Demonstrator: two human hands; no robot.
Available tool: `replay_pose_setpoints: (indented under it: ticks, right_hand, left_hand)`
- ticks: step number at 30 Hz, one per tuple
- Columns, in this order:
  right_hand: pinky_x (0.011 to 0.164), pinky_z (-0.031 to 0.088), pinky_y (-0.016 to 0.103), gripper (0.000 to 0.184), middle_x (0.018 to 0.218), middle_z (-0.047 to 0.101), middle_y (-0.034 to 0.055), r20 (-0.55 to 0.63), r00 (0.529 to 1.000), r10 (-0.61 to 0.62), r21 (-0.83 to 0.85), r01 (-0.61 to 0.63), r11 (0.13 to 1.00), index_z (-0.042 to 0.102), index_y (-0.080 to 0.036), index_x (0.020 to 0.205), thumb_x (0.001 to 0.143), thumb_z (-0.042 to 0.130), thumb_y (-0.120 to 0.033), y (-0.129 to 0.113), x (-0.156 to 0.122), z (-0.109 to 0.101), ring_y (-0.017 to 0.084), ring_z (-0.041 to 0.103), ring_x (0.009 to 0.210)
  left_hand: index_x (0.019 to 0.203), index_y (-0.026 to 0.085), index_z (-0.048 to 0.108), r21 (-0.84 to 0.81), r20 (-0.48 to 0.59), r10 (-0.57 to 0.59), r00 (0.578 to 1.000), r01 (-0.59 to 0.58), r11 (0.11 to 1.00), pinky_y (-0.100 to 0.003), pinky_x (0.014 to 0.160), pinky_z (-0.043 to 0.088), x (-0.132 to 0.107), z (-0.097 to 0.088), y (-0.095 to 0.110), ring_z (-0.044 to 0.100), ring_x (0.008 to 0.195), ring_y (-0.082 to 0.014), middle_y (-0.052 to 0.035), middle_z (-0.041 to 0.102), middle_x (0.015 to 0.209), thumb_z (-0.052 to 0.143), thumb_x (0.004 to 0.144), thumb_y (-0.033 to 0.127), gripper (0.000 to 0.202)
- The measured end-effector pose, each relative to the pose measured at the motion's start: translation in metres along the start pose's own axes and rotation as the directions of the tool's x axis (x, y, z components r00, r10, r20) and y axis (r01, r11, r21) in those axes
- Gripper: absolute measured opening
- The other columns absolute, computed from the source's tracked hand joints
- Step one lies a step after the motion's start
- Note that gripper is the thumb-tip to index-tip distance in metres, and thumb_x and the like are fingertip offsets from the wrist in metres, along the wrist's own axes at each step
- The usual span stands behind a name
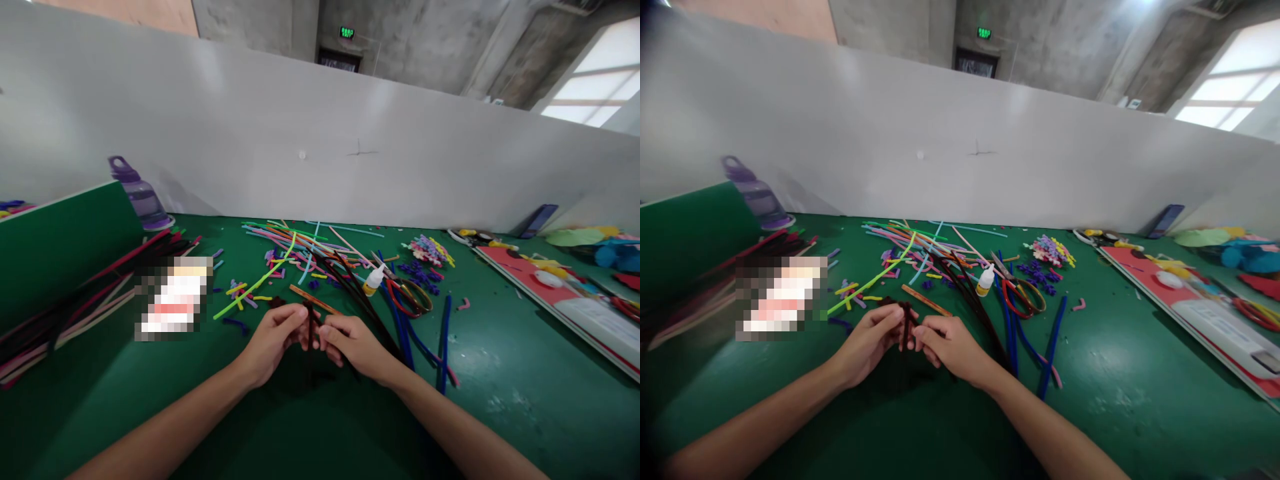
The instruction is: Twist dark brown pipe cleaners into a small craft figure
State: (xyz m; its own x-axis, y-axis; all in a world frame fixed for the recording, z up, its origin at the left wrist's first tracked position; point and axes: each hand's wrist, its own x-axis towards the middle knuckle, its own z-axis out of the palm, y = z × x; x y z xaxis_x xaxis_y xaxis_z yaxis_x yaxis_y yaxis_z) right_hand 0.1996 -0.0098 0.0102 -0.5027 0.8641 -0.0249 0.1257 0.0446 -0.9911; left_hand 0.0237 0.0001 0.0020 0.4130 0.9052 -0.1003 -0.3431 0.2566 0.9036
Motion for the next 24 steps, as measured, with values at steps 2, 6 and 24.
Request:
replay_pose_setpoints:
  ticks: [2, 6, 24]
  right_hand:
    - [0.041, 0.027, 0.02, 0.033, 0.045, 0.038, -0.0072, 0.058, 0.997, 0.051, 0.135, -0.058, 0.989, 0.049, -0.016, 0.064, 0.089, 0.046, -0.037, 0.0026, 0.0016, -0.0013, 0.007, 0.038, 0.038]
    - [0.035, 0.022, 0.019, 0.036, 0.041, 0.038, -0.0065, 0.128, 0.981, 0.148, 0.237, -0.175, 0.956, 0.045, -0.016, 0.056, 0.087, 0.047, -0.035, 0.0019, 0.0026, -0.0032, 0.006, 0.038, 0.032]
    - [0.04, 0.029, 0.018, 0.03, 0.047, 0.048, -0.0032, 0.148, 0.987, 0.062, 0.128, -0.082, 0.988, 0.061, -0.012, 0.075, 0.091, 0.039, -0.027, 0.0004, 0.0004, -0.0042, 0.007, 0.042, 0.04]
  left_hand:
    - [0.093, 0.015, 0.063, 0.014, -0.05, 0.024, 0.998, -0.024, 1.0, -0.018, 0.053, 0.042, 0.0004, 0.0, 0.0012, 0.057, 0.059, -0.0098, 0.0009, 0.059, 0.064, 0.061, 0.084, 0.03, 0.018]
    - [0.089, 0.015, 0.062, 0.06, -0.066, 0.036, 0.997, -0.032, 0.998, -0.018, 0.052, 0.041, 0.0018, -0.0009, 0.0013, 0.056, 0.058, -0.0093, 0.0014, 0.059, 0.063, 0.063, 0.082, 0.029, 0.016]
    - [0.07, 0.014, 0.052, 0.341, 0.038, 0.071, 0.997, -0.08, 0.937, -0.022, 0.051, 0.041, 0.0013, 0.0014, -0.0038, 0.051, 0.05, -0.0106, 0.0005, 0.059, 0.055, 0.05, 0.089, 0.036, 0.029]
